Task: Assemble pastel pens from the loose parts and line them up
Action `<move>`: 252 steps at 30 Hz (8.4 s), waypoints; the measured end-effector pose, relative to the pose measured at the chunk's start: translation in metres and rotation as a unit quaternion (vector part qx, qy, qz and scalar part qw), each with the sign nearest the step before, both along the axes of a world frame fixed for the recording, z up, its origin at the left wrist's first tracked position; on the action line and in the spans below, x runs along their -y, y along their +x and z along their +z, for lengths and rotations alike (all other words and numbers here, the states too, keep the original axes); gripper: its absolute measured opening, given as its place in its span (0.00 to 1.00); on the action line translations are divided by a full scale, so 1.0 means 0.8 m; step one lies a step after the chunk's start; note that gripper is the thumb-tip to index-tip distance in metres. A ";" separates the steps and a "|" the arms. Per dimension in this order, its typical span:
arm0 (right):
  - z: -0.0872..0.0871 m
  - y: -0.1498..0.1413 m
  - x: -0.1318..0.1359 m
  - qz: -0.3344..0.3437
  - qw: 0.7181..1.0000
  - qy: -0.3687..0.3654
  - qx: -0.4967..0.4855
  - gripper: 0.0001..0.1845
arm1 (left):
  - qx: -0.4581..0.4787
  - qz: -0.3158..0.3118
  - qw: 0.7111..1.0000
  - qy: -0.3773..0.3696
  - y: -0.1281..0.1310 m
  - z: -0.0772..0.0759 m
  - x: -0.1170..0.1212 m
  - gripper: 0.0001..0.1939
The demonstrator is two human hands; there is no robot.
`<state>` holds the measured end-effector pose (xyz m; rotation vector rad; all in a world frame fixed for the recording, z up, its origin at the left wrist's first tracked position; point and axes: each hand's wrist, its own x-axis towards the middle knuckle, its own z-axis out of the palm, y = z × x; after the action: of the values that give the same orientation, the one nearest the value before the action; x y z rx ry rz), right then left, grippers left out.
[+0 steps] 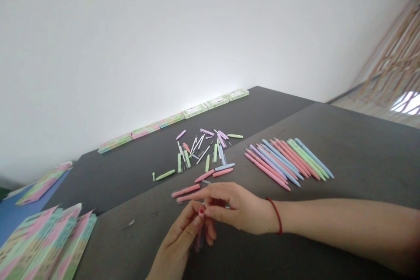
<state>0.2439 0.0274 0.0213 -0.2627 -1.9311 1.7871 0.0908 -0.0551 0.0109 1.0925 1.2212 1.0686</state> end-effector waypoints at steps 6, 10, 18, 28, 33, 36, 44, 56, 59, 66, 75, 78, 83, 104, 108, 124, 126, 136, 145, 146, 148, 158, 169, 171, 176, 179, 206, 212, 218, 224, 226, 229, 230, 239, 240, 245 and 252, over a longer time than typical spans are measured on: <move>-0.006 0.005 -0.027 -0.180 0.970 0.149 0.073 0.14 | -0.040 0.015 0.999 -0.003 -0.008 0.004 -0.001 0.12; -0.001 0.016 -0.054 -0.201 0.928 0.255 0.181 0.10 | -0.065 0.081 0.994 0.024 -0.018 -0.001 0.000 0.12; 0.001 0.022 -0.005 -0.078 0.828 0.417 0.368 0.09 | -0.030 0.125 0.985 0.115 -0.020 -0.009 0.007 0.12; -0.010 0.040 -0.019 -0.133 0.782 0.456 0.404 0.07 | -0.034 0.152 0.979 0.131 -0.038 -0.029 -0.002 0.10; -0.021 0.012 -0.018 -0.116 0.770 0.509 0.366 0.10 | -0.072 0.151 0.976 0.136 -0.046 -0.036 -0.003 0.10; -0.027 0.000 -0.018 -0.109 0.754 0.537 0.363 0.08 | -0.138 0.145 0.967 0.160 -0.050 -0.036 -0.002 0.10; -0.010 0.026 -0.040 -0.135 0.761 0.537 0.338 0.08 | -0.385 0.060 0.899 0.200 -0.052 -0.028 0.001 0.10; 0.019 0.091 0.043 -0.044 0.819 0.425 0.383 0.13 | -0.405 0.037 0.899 0.163 -0.048 -0.031 -0.002 0.09; 0.021 0.126 0.074 -0.024 0.828 0.364 0.425 0.20 | -0.404 0.038 0.898 0.170 -0.049 -0.030 -0.003 0.10; -0.005 0.133 0.105 -0.009 0.811 0.392 0.433 0.12 | -0.406 0.054 0.895 0.178 -0.046 -0.027 -0.004 0.10; -0.008 0.097 0.056 0.001 0.804 0.433 0.408 0.06 | -0.464 -0.012 0.857 0.223 -0.050 -0.028 -0.004 0.07; -0.009 0.089 0.043 -0.010 0.800 0.455 0.391 0.07 | -0.465 -0.051 0.847 0.253 -0.051 -0.026 -0.004 0.05; -0.016 0.078 0.039 -0.006 0.799 0.497 0.339 0.06 | -0.470 -0.055 0.843 0.256 -0.052 -0.026 -0.003 0.05; 0.004 0.059 -0.016 -0.151 0.798 0.475 0.340 0.04 | -0.556 -0.021 0.774 0.302 -0.054 -0.034 -0.019 0.14; -0.001 0.058 -0.015 -0.153 0.791 0.486 0.340 0.04 | -0.588 -0.016 0.742 0.322 -0.055 -0.034 -0.020 0.17; -0.013 0.065 -0.018 -0.160 0.797 0.472 0.340 0.06 | -0.533 0.001 0.795 0.288 -0.047 -0.029 -0.022 0.16; -0.014 0.062 -0.018 -0.158 0.797 0.473 0.341 0.05 | -0.514 -0.006 0.817 0.262 -0.049 -0.029 -0.024 0.17; -0.023 0.064 -0.028 -0.163 0.789 0.477 0.352 0.04 | -0.345 0.048 0.928 0.133 -0.072 -0.018 -0.022 0.14; -0.033 0.056 -0.032 -0.141 0.792 0.455 0.382 0.06 | -0.424 0.133 0.885 0.139 -0.102 -0.013 -0.023 0.09; -0.034 0.055 -0.032 -0.142 0.792 0.456 0.381 0.06 | -0.450 0.112 0.871 0.158 -0.099 -0.014 -0.022 0.10; -0.037 0.055 -0.033 -0.142 0.791 0.459 0.378 0.06 | -0.488 0.078 0.845 0.205 -0.093 -0.018 -0.020 0.12; -0.043 0.044 -0.033 -0.143 0.811 0.451 0.344 0.05 | -0.629 -0.066 0.725 0.273 -0.070 -0.026 -0.021 0.05; -0.041 0.036 -0.021 -0.163 0.910 0.324 0.202 0.03 | -0.563 -0.025 0.756 0.333 -0.041 -0.038 -0.009 0.06; -0.040 0.036 -0.022 -0.171 0.919 0.298 0.195 0.04 | -0.549 -0.019 0.768 0.331 -0.042 -0.037 -0.010 0.05; -0.041 0.036 -0.024 -0.183 0.929 0.248 0.205 0.05 | -0.532 -0.019 0.778 0.333 -0.041 -0.036 -0.011 0.05; -0.045 0.036 -0.023 -0.185 0.929 0.249 0.201 0.04 | -0.531 -0.023 0.779 0.333 -0.040 -0.036 -0.012 0.05; -0.047 0.031 -0.013 -0.121 0.909 0.349 0.190 0.10 | -0.699 -0.154 0.661 0.224 -0.027 -0.045 -0.004 0.13; -0.047 0.026 -0.009 -0.122 0.911 0.347 0.185 0.10 | -0.694 -0.139 0.671 0.223 -0.024 -0.042 -0.009 0.10; -0.037 0.033 -0.023 -0.139 0.918 0.319 0.190 0.13 | -0.639 -0.110 0.725 0.231 -0.029 -0.041 -0.009 0.10; -0.020 0.022 -0.079 -0.191 0.845 0.433 0.249 0.12 | -0.545 -0.055 0.814 0.193 -0.032 -0.037 -0.009 0.11; -0.021 0.002 -0.092 -0.153 0.797 0.509 0.286 0.10 | -0.525 -0.039 0.833 0.170 -0.033 -0.035 -0.009 0.11; -0.028 -0.032 -0.099 -0.110 0.734 0.575 0.344 0.08 | -0.502 -0.034 0.854 0.136 -0.033 -0.033 -0.009 0.12; -0.030 -0.042 -0.098 -0.101 0.721 0.587 0.354 0.08 | -0.495 -0.036 0.858 0.131 -0.034 -0.033 -0.009 0.12; 0.001 -0.021 -0.076 -0.222 0.893 0.315 0.231 0.07 | -0.360 0.001 0.928 0.092 -0.033 -0.029 -0.010 0.13; 0.004 -0.011 -0.070 -0.196 0.940 0.205 0.189 0.08 | -0.314 0.005 0.947 0.066 -0.034 -0.027 -0.012 0.13; -0.004 0.015 -0.037 -0.140 0.972 -0.186 0.027 0.12 | 0.002 -0.066 0.986 -0.156 -0.038 -0.014 -0.019 0.12; -0.030 -0.009 -0.001 -0.018 0.976 -0.199 0.092 0.12 | 0.115 -0.046 0.972 -0.202 -0.037 -0.008 -0.016 0.11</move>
<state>0.2363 0.0281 -0.0024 -0.6150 -1.6546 2.1804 0.0615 -0.0422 0.0043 0.6837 1.1264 0.8053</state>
